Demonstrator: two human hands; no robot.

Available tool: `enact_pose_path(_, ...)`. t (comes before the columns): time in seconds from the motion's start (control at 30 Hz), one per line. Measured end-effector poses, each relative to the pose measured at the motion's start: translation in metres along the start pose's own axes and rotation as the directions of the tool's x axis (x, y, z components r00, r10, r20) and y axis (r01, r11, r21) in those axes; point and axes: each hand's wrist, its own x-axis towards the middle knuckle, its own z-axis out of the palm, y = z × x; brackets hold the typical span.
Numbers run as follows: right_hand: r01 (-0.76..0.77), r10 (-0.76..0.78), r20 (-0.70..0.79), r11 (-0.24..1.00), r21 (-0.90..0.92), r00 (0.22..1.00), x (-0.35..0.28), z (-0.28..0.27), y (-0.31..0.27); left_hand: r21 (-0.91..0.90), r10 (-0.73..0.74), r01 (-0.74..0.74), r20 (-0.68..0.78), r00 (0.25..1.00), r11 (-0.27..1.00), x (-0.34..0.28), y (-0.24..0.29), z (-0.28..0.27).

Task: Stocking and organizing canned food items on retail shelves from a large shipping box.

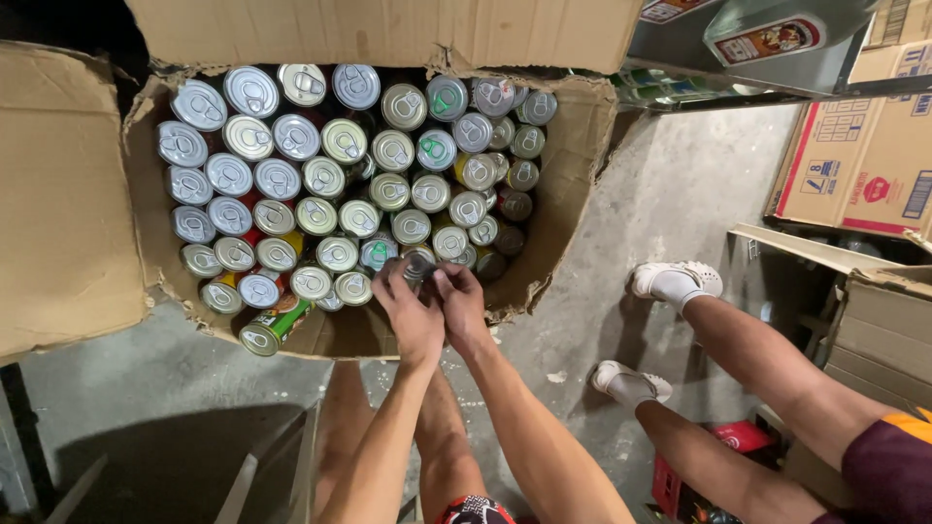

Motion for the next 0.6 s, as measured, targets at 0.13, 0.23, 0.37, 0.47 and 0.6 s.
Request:
enact_pose_path(0.13,-0.076,0.082,-0.030,0.984,0.164,0.996,0.000,0.004,0.008,0.090,-0.016,0.012,0.036,0.999,0.996,-0.010,-0.013,-0.007)
enact_pose_path(0.23,-0.117,0.136,-0.065,0.964,0.239,0.989,0.006,0.004,0.002,0.105,-0.049,0.039,0.094,0.994,0.994,-0.009,-0.018,-0.005)
enact_pose_path(0.37,-0.113,0.112,0.013,0.975,0.191,0.994,-0.001,0.000,0.006,0.059,-0.042,0.032,0.179,0.983,0.998,-0.012,-0.022,-0.008)
enact_pose_path(0.47,-0.111,0.111,0.009,0.973,0.201,0.994,0.002,-0.002,0.012,0.048,-0.031,0.021,0.223,0.974,0.999,-0.009,-0.023,-0.013)
enact_pose_path(0.6,-0.074,0.080,-0.020,0.974,0.216,0.997,-0.011,-0.004,0.013,0.033,-0.038,0.029,0.315,0.948,0.999,-0.008,-0.012,-0.030)
